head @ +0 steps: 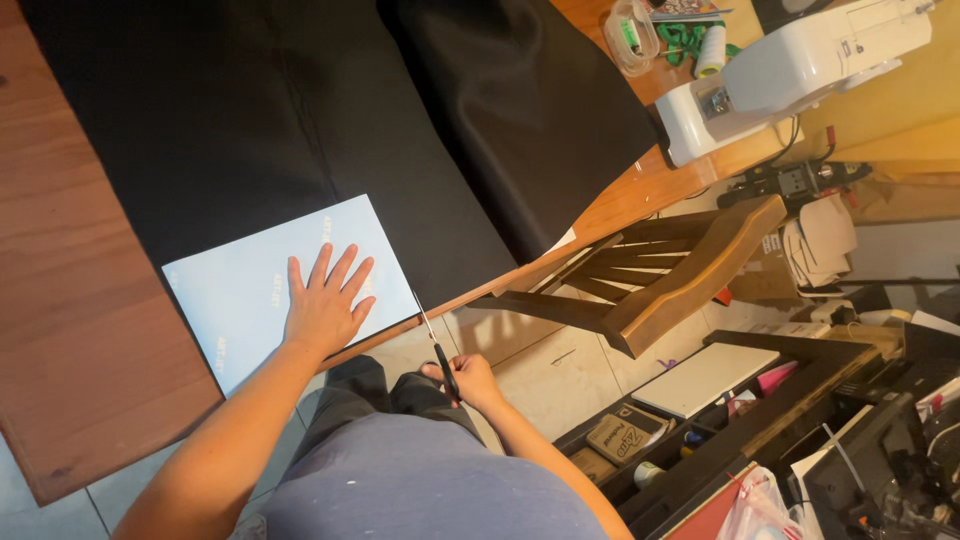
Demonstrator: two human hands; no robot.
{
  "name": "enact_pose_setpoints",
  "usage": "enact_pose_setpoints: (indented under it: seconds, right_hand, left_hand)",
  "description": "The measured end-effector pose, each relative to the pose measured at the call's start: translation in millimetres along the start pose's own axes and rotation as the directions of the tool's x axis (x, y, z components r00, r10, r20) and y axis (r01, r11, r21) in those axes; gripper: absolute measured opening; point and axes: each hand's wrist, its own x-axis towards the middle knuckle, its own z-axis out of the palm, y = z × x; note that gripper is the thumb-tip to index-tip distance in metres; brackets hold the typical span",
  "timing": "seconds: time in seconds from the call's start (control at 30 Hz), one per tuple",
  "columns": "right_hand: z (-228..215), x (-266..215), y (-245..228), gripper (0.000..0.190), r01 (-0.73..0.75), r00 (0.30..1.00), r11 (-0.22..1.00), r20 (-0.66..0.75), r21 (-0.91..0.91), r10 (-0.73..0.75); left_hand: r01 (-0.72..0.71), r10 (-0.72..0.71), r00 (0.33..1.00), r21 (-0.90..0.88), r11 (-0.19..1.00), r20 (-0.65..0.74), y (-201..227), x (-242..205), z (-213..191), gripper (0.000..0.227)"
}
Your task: The person uses scissors to cut a piece of black fabric on a wooden table. They first place a light blue paper template on the fabric and cut around it, then remove the template and continue cutting the fabric along marked lines to create several rectangular pieces.
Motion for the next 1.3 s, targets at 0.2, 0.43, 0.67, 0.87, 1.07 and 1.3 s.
enact_pose_setpoints:
  seconds: [0.2,0.43,0.67,0.87,1.07,1.3]
  right_hand:
    - [7,0,-23,0.048,-0.013,1.000,1.000,0.020,0.018,0.012]
    - [3,2,-14,0.047,-0.016,1.000,1.000,0.003,-0.023,0.016]
    - [7,5,-29,0.048,-0.026,0.999,1.000,0.021,0.002,0.026]
    - [8,14,-31,0.049,-0.014,1.000,1.000,0.025,-0.015,0.014]
    - [7,14,-22,0.047,-0.042,0.999,0.997,0.010,-0.064,0.042]
    - [10,10,-62,0.052,-0.026,0.999,0.994,0.022,-0.102,0.028]
  left_hand:
    - [-0.005,0.005,1.000,-0.003,1.000,-0.007,0,0,0,0.065]
    - [-0.006,0.006,1.000,-0.002,1.000,0.013,1,-1,-4,0.066]
    - [-0.004,0.004,1.000,0.004,1.000,0.027,1,-1,-5,0.066]
    - [-0.011,0.010,0.999,0.024,1.000,0.036,1,1,-8,0.067]
    - [-0.004,0.002,0.998,0.027,1.000,0.060,2,0,-12,0.067]
    - [-0.015,0.013,0.999,0.042,0.999,0.050,3,-1,-17,0.068]
